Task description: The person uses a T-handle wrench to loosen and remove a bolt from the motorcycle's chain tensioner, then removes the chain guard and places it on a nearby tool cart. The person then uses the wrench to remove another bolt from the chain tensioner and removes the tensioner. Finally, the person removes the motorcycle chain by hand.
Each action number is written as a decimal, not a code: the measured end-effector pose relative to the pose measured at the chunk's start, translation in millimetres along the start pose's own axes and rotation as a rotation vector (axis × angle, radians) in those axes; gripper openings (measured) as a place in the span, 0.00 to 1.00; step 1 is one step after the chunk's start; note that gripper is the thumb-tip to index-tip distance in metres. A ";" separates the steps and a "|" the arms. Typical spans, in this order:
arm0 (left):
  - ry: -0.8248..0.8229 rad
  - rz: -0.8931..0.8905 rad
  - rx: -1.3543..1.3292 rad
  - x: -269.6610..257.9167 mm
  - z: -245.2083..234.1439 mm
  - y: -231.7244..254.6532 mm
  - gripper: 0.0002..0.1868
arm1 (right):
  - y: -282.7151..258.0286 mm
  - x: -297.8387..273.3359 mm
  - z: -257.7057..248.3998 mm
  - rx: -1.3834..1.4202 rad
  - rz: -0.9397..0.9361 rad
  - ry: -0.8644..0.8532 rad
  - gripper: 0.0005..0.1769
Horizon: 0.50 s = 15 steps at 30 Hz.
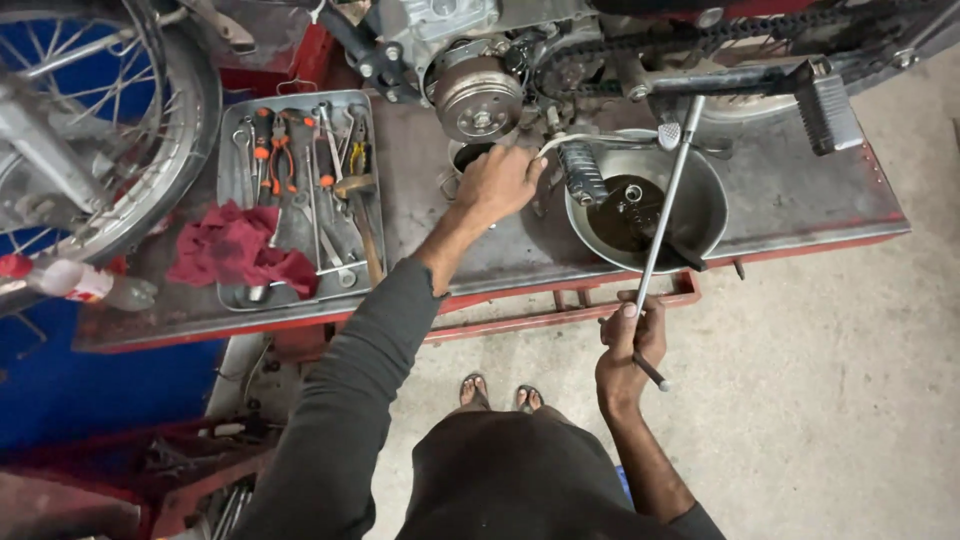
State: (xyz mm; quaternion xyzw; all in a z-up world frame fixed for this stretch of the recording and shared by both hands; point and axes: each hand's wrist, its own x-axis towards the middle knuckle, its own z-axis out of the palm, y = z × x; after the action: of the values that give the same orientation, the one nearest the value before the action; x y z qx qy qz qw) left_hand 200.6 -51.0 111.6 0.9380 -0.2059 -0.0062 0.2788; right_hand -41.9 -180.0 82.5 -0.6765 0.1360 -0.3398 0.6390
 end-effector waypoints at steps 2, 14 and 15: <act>-0.023 0.008 0.009 -4.0 -12.3 5.8 0.20 | 2.3 -2.0 3.7 -0.001 0.024 0.011 0.16; 0.012 -0.022 0.208 -22.3 -30.1 39.3 0.23 | 8.2 8.7 1.5 0.070 0.142 -0.016 0.14; 0.023 -0.038 0.248 -23.1 -28.0 41.5 0.23 | 10.0 13.1 -1.9 0.098 0.145 -0.028 0.14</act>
State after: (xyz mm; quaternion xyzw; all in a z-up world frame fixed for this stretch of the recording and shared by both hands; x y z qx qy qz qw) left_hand 167.2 -58.9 154.7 0.9690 -0.1843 0.0246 0.1629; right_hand -31.0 -191.0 76.5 -0.6374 0.1586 -0.2894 0.6962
